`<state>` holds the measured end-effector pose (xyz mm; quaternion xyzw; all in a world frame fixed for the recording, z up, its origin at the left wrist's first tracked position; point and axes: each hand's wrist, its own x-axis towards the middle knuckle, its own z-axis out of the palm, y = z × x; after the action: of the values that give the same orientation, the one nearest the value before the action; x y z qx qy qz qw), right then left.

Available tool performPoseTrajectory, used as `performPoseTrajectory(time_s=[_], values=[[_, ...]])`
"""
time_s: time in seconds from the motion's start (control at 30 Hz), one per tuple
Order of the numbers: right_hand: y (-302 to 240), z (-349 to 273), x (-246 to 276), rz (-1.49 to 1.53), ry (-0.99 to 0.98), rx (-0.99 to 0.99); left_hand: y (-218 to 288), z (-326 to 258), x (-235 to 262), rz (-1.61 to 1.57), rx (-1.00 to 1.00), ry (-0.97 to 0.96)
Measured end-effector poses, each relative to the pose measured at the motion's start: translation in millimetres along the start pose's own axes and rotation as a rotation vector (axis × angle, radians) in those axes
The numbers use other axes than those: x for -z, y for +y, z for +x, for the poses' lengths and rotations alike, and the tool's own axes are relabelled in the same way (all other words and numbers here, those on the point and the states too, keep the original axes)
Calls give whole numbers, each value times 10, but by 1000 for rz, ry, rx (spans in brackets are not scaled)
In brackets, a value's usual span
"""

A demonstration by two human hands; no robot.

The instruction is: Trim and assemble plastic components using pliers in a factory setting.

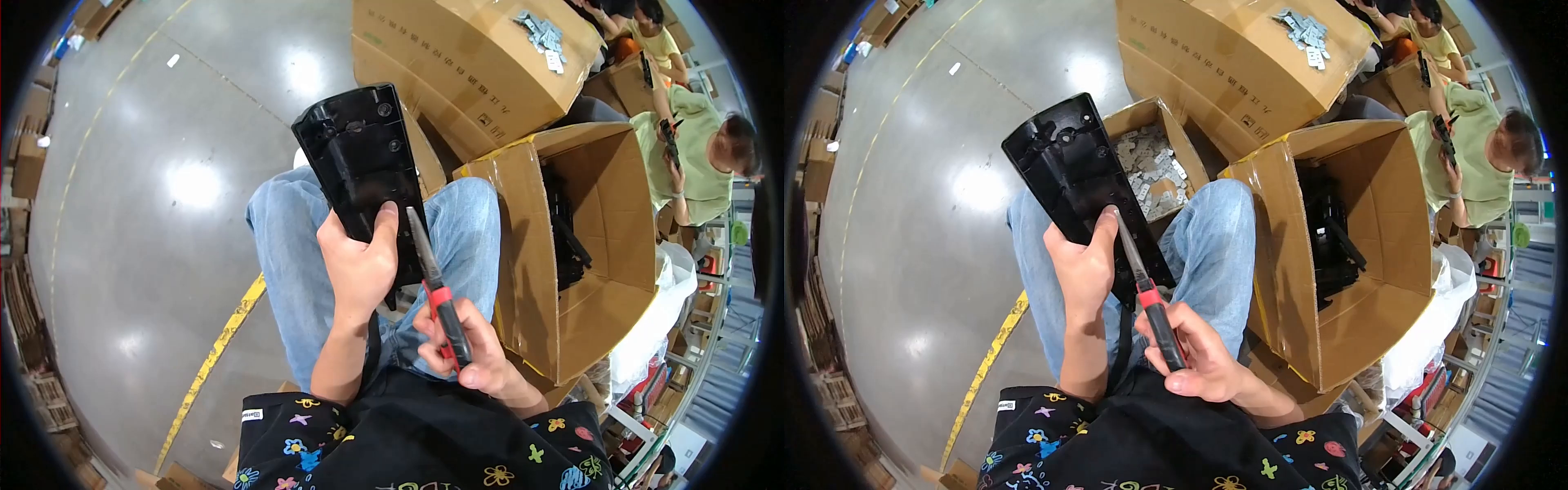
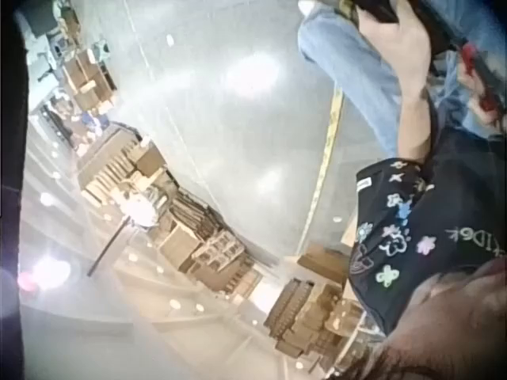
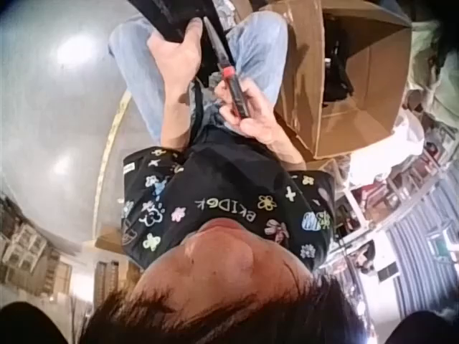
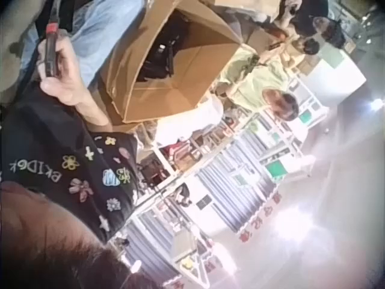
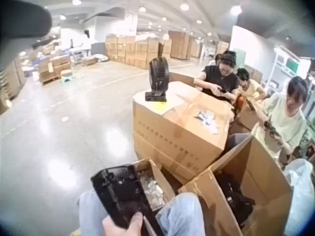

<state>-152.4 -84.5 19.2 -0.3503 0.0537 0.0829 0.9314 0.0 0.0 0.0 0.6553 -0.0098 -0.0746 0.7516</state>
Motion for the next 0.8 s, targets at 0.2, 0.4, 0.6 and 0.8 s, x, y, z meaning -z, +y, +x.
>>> performPoseTrajectory(time_s=[0.2, 0.4, 0.6, 0.8], values=[[54, 70, 22, -59, 22, 54, 70, -84, -12, 45, -157, -37], [68, 16, -118, -157, 114, 122, 103, -167, -44, 48, -197, -54], [97, 21, -204, -264, 139, 42, 143, -185, 30, 72, -190, 20], [136, -158, -120, -329, 140, 17, 282, -274, 72, 31, -132, -66]])
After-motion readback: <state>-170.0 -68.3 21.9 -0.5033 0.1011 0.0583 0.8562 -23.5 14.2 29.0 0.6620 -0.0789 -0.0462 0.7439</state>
